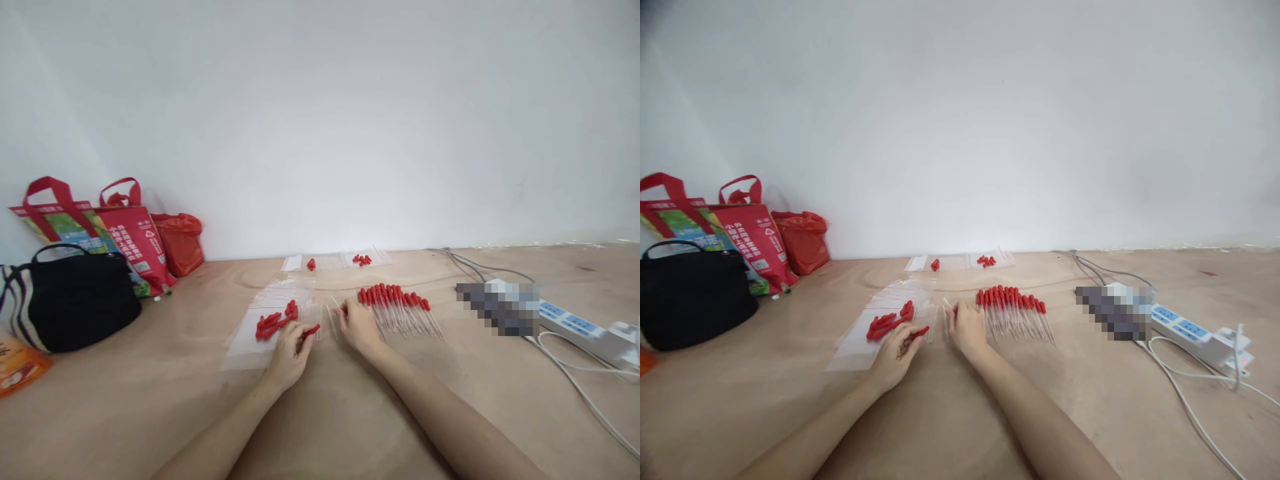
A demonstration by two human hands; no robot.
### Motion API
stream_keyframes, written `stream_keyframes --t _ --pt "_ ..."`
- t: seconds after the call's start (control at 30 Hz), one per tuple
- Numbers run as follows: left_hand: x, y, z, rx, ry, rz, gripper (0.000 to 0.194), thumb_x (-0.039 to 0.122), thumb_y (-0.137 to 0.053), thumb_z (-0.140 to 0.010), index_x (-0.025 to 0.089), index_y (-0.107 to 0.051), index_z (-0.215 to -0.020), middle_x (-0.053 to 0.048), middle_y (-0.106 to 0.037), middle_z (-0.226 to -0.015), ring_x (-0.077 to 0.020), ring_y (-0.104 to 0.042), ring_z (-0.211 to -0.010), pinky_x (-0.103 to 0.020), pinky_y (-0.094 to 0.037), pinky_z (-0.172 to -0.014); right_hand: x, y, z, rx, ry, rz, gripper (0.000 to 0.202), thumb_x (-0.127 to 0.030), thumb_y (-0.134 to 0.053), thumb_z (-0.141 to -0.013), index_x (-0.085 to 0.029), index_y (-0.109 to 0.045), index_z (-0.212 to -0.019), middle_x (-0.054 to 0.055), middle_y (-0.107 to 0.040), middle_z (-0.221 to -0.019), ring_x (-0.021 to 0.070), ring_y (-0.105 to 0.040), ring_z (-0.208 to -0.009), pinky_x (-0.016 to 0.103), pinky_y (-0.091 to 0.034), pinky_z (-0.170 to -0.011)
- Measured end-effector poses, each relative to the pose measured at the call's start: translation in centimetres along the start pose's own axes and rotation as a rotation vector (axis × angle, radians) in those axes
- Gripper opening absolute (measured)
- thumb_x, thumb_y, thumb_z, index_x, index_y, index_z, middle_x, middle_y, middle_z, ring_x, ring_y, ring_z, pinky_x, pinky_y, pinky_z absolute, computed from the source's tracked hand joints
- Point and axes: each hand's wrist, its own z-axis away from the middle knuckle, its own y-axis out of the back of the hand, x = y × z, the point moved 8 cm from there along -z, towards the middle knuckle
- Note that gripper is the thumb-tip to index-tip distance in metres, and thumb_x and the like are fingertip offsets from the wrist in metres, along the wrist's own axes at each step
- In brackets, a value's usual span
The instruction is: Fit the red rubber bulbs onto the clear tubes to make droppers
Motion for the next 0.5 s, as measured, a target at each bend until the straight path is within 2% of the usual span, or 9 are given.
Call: stream_keyframes --t 0.1,0.23,0.37,0.5 --pt "0.9 0.0 0.1 -0.030 -0.008 -0.044 0.016 0.026 -0.046 -0.080 0.016 -0.059 -0.081 -0.003 -0.058 -0.073 -0.0129 -0.054 -0.064 -0.025 -0.045 -0.056 1.5 1.3 2.4 0.063 0.185 -0.177 0.024 -0.033 -0.037 -0.085 -0.018 -0.052 -0.074 0.002 -0.061 -0.069 0.0135 -0.054 -0.064 0.027 -0.032 -0.068" --pt "2.5 -0.6 0.5 -0.094 -0.023 -0.048 0.014 0.028 -0.048 -0.080 0.018 -0.058 -0.080 0.001 -0.060 -0.067 -0.0107 -0.052 -0.055 -0.022 -0.042 -0.051 3.4 2.1 5.5 0.023 0.282 -0.267 0.026 -0.036 -0.036 -0.086 -0.019 -0.051 -0.073 0.000 -0.059 -0.065 0.0117 -0.049 -0.055 0.028 -0.033 -0.065" --pt "3.8 -1.4 0.8 -0.144 -0.093 -0.031 0.015 0.026 -0.046 -0.081 0.020 -0.059 -0.084 0.000 -0.064 -0.074 -0.0128 -0.057 -0.067 -0.023 -0.046 -0.060 2.8 2.7 6.5 -0.002 0.293 -0.309 0.023 -0.033 -0.033 -0.087 -0.020 -0.048 -0.076 0.001 -0.057 -0.066 0.0133 -0.049 -0.059 0.028 -0.034 -0.065" --pt "3.7 -1.5 0.9 -0.151 -0.113 -0.018 0.020 0.024 -0.044 -0.083 0.020 -0.060 -0.094 -0.002 -0.065 -0.083 -0.0146 -0.059 -0.077 -0.027 -0.047 -0.069 1.2 2.8 6.6 -0.016 0.309 -0.370 0.019 -0.028 -0.031 -0.088 -0.019 -0.045 -0.079 0.003 -0.056 -0.073 0.0145 -0.051 -0.068 0.027 -0.036 -0.063"
